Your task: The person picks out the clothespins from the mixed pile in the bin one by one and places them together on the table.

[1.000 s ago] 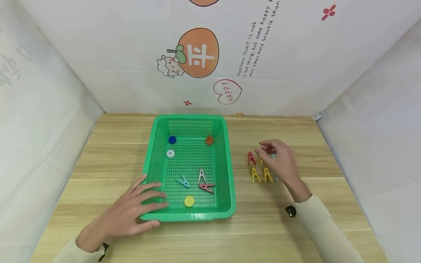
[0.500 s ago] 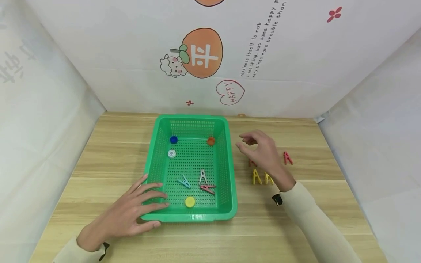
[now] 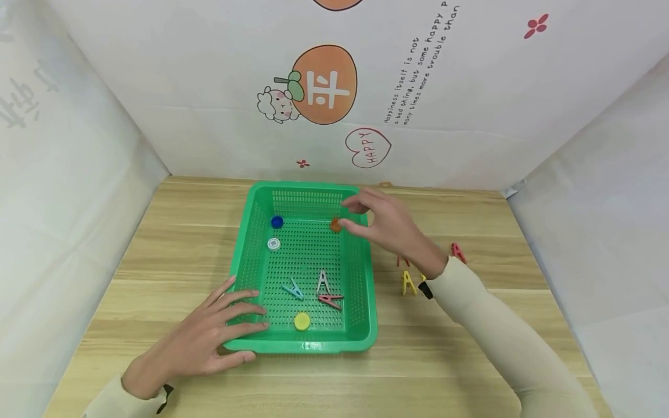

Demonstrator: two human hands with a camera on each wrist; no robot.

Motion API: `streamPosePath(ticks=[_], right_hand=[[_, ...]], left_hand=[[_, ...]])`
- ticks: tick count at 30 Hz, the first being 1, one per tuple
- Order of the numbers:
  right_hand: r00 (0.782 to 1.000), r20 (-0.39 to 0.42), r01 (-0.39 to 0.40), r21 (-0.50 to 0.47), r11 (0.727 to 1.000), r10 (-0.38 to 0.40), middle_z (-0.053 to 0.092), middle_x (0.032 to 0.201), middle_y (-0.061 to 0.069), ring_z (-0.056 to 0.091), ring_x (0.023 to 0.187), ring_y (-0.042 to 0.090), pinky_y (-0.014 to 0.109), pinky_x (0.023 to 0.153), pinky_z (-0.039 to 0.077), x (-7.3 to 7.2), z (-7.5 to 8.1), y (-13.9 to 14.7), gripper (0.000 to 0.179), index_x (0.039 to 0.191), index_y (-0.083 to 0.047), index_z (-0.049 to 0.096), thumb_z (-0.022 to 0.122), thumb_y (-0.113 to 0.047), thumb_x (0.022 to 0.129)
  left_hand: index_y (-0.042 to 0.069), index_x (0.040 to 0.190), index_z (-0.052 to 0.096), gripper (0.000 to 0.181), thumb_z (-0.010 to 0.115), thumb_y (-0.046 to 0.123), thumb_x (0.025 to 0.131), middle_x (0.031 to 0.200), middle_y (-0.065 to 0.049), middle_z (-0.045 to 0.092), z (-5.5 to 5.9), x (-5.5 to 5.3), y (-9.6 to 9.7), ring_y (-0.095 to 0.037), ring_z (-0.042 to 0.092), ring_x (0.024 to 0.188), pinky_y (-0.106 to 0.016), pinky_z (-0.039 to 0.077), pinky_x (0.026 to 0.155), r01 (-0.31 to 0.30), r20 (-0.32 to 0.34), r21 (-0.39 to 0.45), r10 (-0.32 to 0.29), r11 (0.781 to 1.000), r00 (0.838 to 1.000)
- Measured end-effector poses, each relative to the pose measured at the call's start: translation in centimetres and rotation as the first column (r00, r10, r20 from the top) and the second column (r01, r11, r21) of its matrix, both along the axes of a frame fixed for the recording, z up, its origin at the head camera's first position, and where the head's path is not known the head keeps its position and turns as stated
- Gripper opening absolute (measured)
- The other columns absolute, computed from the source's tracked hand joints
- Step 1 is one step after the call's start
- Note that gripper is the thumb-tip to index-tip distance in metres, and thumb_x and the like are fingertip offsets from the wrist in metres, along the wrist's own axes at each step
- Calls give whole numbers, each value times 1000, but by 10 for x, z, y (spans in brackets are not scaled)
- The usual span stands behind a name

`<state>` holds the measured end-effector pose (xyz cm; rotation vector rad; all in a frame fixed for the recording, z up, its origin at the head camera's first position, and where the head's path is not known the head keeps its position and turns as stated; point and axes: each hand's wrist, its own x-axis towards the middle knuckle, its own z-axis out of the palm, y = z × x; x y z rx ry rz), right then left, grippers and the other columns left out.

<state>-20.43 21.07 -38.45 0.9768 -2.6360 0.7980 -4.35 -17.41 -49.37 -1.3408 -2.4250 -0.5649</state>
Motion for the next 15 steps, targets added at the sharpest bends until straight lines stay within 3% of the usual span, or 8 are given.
streamPosePath(ticks=[5,8,12,15], right_hand=[[991,-7,-130,45,990,131,77,107,0,73,98,18,46,88,64,-11,13,-24,35,121,-13,79,90,-28,91],[971,19,-239,46,970,238,77,110,1,75,99,19,46,90,65,-17,19,-36,35,122,-13,80,89,-24,90],[923,40,-384,36,923,383,77,109,0,73,98,16,37,86,65,-26,25,-52,33,121,-13,80,89,-21,91],[875,74,-481,23,877,478,77,111,-2,71,98,12,35,87,65,-31,27,-65,31,121,-14,80,88,-21,92]], left_hand=[[27,126,82,47,59,63,107,134,4,74,-1,0,-1,-27,55,146,-53,8,141,-4,6,5,4,1000,1000],[27,125,82,47,59,63,107,133,4,74,-1,0,0,-27,55,146,-52,8,141,-4,8,7,4,1000,1000],[27,124,83,48,57,63,107,133,4,74,-1,-1,0,-28,55,145,-53,9,141,-4,-6,6,4,1000,1000],[27,123,83,48,56,63,108,133,5,74,-2,-2,-1,-28,56,145,-53,10,141,-3,-13,4,4,1000,1000]])
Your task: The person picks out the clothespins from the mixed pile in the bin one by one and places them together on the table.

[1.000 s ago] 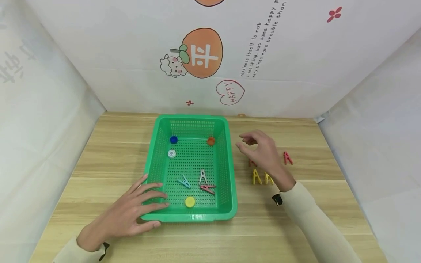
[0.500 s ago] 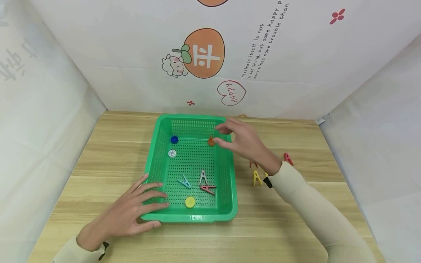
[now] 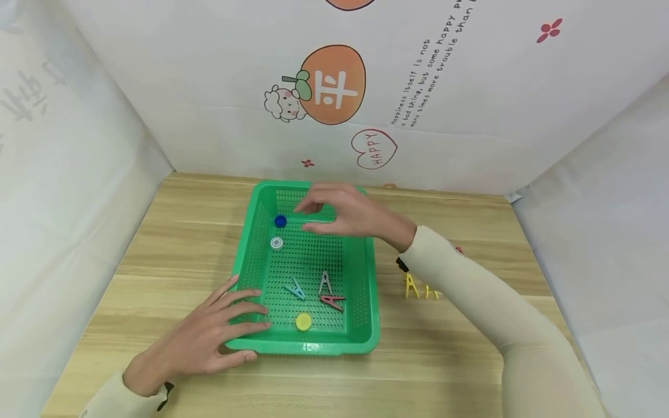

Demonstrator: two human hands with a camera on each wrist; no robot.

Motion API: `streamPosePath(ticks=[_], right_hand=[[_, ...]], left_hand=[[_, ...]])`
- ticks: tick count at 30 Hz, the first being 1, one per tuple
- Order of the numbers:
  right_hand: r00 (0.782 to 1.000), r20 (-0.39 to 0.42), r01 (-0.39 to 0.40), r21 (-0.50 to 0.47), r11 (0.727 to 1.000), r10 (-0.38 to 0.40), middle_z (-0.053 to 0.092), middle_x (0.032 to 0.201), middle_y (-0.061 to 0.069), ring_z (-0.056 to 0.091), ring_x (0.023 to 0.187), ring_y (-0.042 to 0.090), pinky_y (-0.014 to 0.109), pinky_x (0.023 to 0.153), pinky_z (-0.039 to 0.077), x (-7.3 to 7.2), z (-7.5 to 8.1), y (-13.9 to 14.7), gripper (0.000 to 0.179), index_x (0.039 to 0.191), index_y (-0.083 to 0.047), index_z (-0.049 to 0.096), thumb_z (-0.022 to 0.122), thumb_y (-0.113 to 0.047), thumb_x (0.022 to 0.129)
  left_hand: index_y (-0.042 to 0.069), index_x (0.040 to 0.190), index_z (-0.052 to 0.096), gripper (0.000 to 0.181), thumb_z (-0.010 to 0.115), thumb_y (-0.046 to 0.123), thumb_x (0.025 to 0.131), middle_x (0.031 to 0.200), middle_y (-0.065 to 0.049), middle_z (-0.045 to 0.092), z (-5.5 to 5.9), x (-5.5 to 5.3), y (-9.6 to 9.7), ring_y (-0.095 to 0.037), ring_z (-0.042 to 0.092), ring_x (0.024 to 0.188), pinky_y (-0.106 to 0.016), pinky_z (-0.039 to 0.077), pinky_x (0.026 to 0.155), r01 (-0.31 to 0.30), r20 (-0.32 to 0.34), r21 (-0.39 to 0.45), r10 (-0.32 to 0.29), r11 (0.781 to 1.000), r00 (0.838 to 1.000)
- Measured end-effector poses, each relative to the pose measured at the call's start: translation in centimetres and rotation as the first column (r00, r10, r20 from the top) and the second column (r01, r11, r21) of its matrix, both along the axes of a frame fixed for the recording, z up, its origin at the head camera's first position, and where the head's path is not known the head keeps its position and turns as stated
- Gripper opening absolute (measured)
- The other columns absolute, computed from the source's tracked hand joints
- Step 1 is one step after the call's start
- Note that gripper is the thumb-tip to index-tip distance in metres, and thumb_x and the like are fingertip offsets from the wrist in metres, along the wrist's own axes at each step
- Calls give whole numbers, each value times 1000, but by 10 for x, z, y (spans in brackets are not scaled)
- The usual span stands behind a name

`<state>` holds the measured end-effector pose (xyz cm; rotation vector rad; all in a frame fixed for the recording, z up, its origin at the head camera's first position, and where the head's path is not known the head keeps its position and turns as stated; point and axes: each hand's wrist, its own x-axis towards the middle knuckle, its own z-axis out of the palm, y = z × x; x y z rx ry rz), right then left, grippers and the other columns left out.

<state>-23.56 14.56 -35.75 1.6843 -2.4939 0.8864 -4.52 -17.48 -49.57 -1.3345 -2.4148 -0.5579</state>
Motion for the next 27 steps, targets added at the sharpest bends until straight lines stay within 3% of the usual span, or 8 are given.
streamPosePath(ticks=[7,15,21,27], right_hand=[[979,110,-179,79,981,170,74,112,-3,69,100,10,36,91,65,-9,-6,-24,27,121,-15,80,87,-20,95],[944,226,-287,207,935,240,73,114,-5,70,103,17,35,95,65,-9,-11,-48,25,121,-18,81,84,-31,99],[916,288,-357,272,894,278,75,116,0,72,105,20,32,97,64,-10,-25,-58,22,121,-17,80,82,-27,101],[892,341,-406,316,857,297,74,120,0,70,107,10,24,98,61,-5,-40,-68,20,122,-15,80,80,-23,102]], left_hand=[[27,123,83,45,60,62,107,133,4,74,1,-1,0,-28,55,146,-53,10,141,6,5,-4,-6,1000,1000],[27,126,82,47,59,63,107,135,4,74,3,-1,0,-27,54,147,-54,7,141,8,22,-18,-8,1000,1000],[26,125,83,47,60,63,107,134,4,74,4,-1,0,-28,55,147,-54,9,141,7,19,-14,-7,1000,1000],[27,125,83,50,56,65,107,135,5,74,4,1,0,-26,54,148,-52,7,142,-10,54,-36,12,999,998]])
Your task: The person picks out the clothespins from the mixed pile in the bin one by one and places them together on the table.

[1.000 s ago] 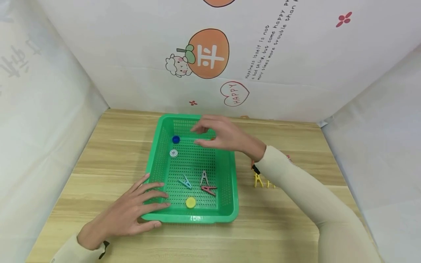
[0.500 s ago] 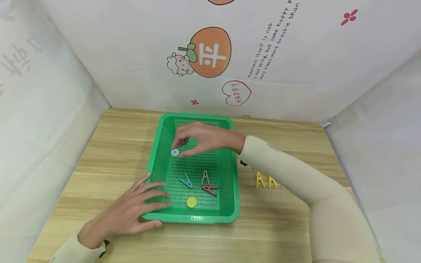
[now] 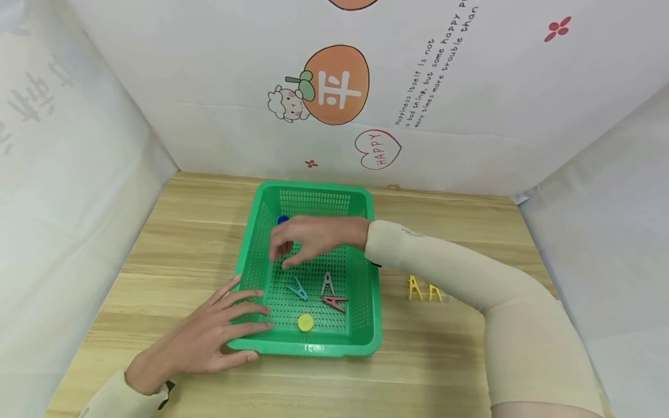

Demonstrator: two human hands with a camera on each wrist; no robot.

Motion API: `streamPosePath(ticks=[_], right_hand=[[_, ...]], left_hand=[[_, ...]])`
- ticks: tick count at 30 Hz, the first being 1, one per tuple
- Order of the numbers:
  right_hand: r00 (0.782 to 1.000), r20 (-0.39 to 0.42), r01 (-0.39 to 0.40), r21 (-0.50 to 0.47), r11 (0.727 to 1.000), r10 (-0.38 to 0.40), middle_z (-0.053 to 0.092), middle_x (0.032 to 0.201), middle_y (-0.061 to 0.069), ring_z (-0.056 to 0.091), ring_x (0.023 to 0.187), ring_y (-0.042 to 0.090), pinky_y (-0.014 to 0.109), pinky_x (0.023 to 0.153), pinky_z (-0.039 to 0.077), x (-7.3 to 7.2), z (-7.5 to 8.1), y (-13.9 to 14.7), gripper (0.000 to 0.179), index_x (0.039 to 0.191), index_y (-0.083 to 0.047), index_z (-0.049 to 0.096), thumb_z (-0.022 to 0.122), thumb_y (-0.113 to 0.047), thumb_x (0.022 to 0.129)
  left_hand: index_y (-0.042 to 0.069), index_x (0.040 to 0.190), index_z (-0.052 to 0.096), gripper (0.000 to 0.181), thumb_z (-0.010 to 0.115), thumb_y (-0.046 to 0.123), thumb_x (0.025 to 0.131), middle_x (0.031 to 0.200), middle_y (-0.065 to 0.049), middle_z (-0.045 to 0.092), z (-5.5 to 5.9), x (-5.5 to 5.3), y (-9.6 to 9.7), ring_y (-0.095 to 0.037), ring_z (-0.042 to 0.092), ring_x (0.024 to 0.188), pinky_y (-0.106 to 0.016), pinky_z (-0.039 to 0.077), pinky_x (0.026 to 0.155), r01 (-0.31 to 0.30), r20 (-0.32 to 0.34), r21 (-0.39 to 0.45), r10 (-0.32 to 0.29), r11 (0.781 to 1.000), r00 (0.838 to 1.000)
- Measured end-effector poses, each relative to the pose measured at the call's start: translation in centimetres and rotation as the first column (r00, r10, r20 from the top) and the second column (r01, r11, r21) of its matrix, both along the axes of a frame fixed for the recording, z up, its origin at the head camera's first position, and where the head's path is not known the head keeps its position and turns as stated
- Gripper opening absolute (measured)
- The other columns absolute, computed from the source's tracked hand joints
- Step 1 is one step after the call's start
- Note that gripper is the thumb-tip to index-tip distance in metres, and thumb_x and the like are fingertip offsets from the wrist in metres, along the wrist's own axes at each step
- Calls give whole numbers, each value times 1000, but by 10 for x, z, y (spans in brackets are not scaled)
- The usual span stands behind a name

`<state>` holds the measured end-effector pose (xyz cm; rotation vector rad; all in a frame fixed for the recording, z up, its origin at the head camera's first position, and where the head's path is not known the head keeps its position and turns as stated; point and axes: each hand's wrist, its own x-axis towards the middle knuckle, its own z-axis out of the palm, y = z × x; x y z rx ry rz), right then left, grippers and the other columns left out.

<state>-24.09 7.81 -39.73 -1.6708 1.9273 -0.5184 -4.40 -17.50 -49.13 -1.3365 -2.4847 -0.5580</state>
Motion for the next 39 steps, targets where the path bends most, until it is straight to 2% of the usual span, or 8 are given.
streamPosePath(ticks=[7,9,14,18,25,32,39], right_hand=[[996,15,-89,94,992,88,72,124,1,71,115,13,26,104,61,5,-17,-16,24,126,-8,79,78,-13,103],[994,6,-110,117,987,110,72,125,0,70,117,13,25,106,60,6,-18,-19,25,127,-9,79,77,-12,102],[984,-27,-170,166,971,176,70,127,-3,66,119,8,22,107,57,6,-21,-29,26,129,-14,79,77,-11,103],[969,-57,-221,238,946,241,69,129,-6,64,123,7,23,108,56,6,-27,-33,25,129,-18,78,75,-14,105],[928,-120,-298,326,897,352,67,130,-5,62,129,11,24,112,54,6,-35,-33,26,130,-21,77,73,-12,106],[862,-224,-352,384,854,455,65,137,-3,59,135,14,26,116,53,6,-44,-33,36,137,-25,73,69,-7,107],[816,-268,-380,419,825,512,61,149,-1,57,140,16,30,120,51,10,-49,-38,41,141,-28,72,65,-4,108]], left_hand=[[27,125,82,43,66,60,104,135,5,73,0,3,-3,-27,55,146,-51,5,142,2,-11,-13,-2,1000,1000],[27,125,83,42,68,59,103,135,5,74,0,3,-3,-27,55,146,-51,5,142,2,-14,-10,-2,1000,1000],[27,124,83,43,65,61,104,134,5,74,1,4,-5,-27,55,146,-52,7,142,-3,-28,-5,3,1000,1000],[27,123,83,42,66,60,104,134,5,74,0,4,-3,-26,55,146,-54,10,141,5,-34,-8,-5,1000,999],[27,124,83,44,65,62,104,134,5,73,0,3,0,-26,55,148,-55,10,141,15,-43,-29,-16,999,999],[27,124,83,43,68,61,103,135,6,73,0,3,1,-26,55,148,-56,11,140,14,-40,-25,-15,1000,999],[27,123,84,43,66,61,103,133,5,73,4,3,0,-26,56,146,-56,13,140,9,-60,-33,-11,999,998]])
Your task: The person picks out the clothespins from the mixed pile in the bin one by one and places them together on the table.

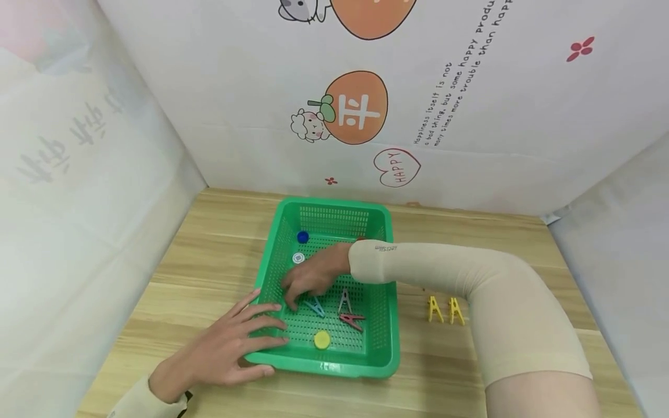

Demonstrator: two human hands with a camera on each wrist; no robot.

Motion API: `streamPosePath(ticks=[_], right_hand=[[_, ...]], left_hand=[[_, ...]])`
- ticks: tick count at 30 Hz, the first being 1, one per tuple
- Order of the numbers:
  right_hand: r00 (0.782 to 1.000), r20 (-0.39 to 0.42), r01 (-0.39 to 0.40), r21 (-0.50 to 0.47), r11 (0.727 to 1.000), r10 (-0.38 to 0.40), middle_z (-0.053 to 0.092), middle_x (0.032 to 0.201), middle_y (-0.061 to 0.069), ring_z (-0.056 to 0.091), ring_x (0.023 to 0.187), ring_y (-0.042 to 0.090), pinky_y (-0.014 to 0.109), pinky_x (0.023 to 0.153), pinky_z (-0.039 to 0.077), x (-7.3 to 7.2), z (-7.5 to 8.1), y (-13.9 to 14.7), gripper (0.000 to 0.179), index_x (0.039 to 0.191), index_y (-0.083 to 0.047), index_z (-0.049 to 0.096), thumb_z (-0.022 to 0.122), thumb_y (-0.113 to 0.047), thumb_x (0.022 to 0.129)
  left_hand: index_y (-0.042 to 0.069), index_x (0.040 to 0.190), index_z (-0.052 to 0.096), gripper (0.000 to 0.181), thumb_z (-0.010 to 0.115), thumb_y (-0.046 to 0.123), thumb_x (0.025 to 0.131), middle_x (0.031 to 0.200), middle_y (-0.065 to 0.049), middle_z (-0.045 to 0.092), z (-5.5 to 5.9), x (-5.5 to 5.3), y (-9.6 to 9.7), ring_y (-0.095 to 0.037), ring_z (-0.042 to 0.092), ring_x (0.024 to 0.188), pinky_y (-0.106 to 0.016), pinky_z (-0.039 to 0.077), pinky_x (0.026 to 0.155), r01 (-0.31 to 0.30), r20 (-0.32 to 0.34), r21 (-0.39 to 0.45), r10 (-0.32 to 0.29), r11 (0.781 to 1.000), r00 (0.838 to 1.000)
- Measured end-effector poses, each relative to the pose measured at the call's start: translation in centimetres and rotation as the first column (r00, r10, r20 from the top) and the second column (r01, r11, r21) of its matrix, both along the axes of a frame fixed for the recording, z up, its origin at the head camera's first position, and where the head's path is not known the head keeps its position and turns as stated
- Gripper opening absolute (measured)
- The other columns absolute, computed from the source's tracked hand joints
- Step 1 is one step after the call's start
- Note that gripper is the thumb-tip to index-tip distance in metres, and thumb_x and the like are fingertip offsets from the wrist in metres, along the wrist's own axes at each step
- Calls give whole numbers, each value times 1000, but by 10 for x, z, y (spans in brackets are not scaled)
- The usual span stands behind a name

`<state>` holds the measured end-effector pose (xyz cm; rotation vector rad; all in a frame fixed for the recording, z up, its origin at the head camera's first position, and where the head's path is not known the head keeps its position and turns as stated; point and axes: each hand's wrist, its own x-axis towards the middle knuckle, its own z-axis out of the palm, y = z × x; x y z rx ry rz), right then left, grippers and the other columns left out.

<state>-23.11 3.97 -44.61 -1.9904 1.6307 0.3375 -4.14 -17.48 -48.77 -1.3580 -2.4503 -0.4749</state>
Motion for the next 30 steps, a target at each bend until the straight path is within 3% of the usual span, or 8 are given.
streamPosePath(ticks=[10,17,23,30], right_hand=[[998,-57,24,58,998,-20,54,160,1,54,144,18,33,120,53,5,3,1,46,144,-33,69,64,-4,109],[991,-137,8,77,997,2,49,165,1,53,145,18,33,115,56,5,1,1,49,145,-36,65,66,-4,108],[983,-184,-13,53,998,22,50,163,0,55,139,16,29,110,58,6,0,2,42,140,-35,68,68,-8,108],[988,-157,5,28,1000,-1,57,152,-2,58,130,15,27,105,59,2,2,3,33,133,-31,71,70,-9,107]], left_hand=[[28,122,84,43,66,61,104,134,6,74,-1,1,0,-25,55,146,-54,10,141,-11,6,-9,11,1000,1000],[27,123,84,40,74,58,99,134,6,73,-1,0,0,-26,56,146,-56,13,140,-5,6,-4,5,1000,1000],[27,123,84,42,68,60,102,135,6,73,-2,0,-1,-26,55,147,-57,13,140,-9,6,-1,9,1000,1000],[27,123,84,43,65,61,104,134,5,74,-2,0,0,-26,55,148,-57,14,139,-6,7,-1,6,1000,1000]])
